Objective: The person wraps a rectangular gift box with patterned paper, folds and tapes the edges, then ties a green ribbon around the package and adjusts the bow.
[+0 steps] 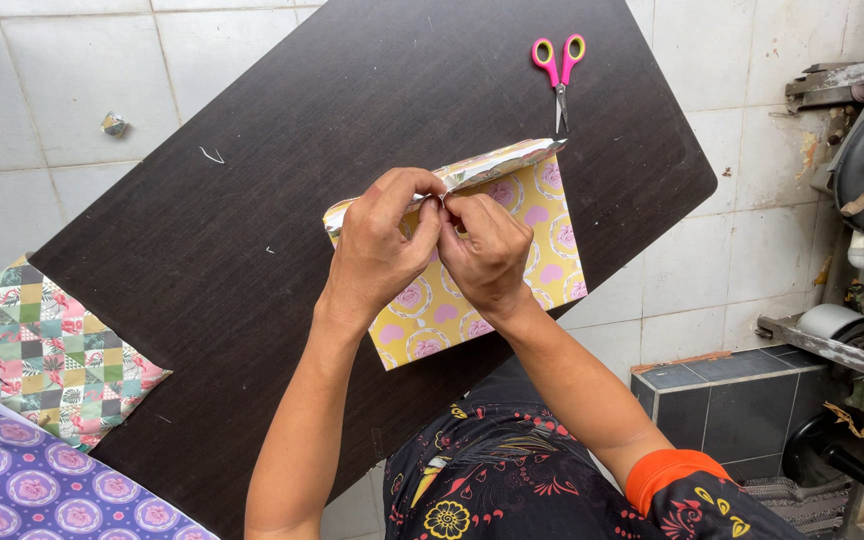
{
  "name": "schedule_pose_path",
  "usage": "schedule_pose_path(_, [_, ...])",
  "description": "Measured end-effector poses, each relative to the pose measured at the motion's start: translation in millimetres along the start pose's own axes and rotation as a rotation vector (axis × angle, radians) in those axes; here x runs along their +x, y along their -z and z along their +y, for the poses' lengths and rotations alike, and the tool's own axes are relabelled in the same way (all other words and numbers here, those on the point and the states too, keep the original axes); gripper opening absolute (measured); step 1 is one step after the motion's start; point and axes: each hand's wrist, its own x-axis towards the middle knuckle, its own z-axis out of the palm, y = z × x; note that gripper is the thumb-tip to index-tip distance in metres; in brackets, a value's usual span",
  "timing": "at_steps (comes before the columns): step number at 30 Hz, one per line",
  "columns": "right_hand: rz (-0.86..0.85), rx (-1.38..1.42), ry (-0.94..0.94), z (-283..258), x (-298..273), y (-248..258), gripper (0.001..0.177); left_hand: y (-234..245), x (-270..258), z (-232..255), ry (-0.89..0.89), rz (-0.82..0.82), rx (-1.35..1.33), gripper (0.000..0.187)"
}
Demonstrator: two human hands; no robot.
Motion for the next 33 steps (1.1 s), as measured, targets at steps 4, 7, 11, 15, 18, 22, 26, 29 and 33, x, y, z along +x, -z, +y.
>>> schedule_pose_path(4, [-0.009,0.013,-0.004,1,2,0,0.011,0,1,1,0.05,-0.014,0.019,0.01])
schedule_pose_path(7, [-0.021,0.062,-0.034,0,1,6,0.02,3,2,5,0.016,-0.002,0.025,0.019])
schedule_pose_path(11, [-0.029,0.079,-0.056,6,1,24,0.022,10,10,9,0.087,-0.047,0.024,0.019])
schedule_pose_path(15, [-0.029,-0.044,0.034,21,10,52,0.029,18,15,15,-0.029,-0.102,0.217,0.032])
schedule_pose_path(18, [-0.125,-0.048,0.135,37,27,67,0.039,13,19,18,-0.113,-0.102,0.309,0.038])
schedule_pose_path(22, [-0.315,-0.018,0.269,56,54,72,0.038,3,25,19,-0.17,-0.092,0.348,0.033])
schedule_pose_path(26, [-0.397,0.05,0.275,65,67,68,0.031,-3,28,21,-0.131,-0.086,0.397,0.026])
schedule_pose_path(29, [-0.448,0.08,0.271,69,70,65,0.025,-7,27,24,-0.12,-0.073,0.436,0.023])
schedule_pose_path(33, [-0.481,0.13,0.292,69,77,60,0.016,-10,27,26,-0.085,-0.042,0.466,0.017])
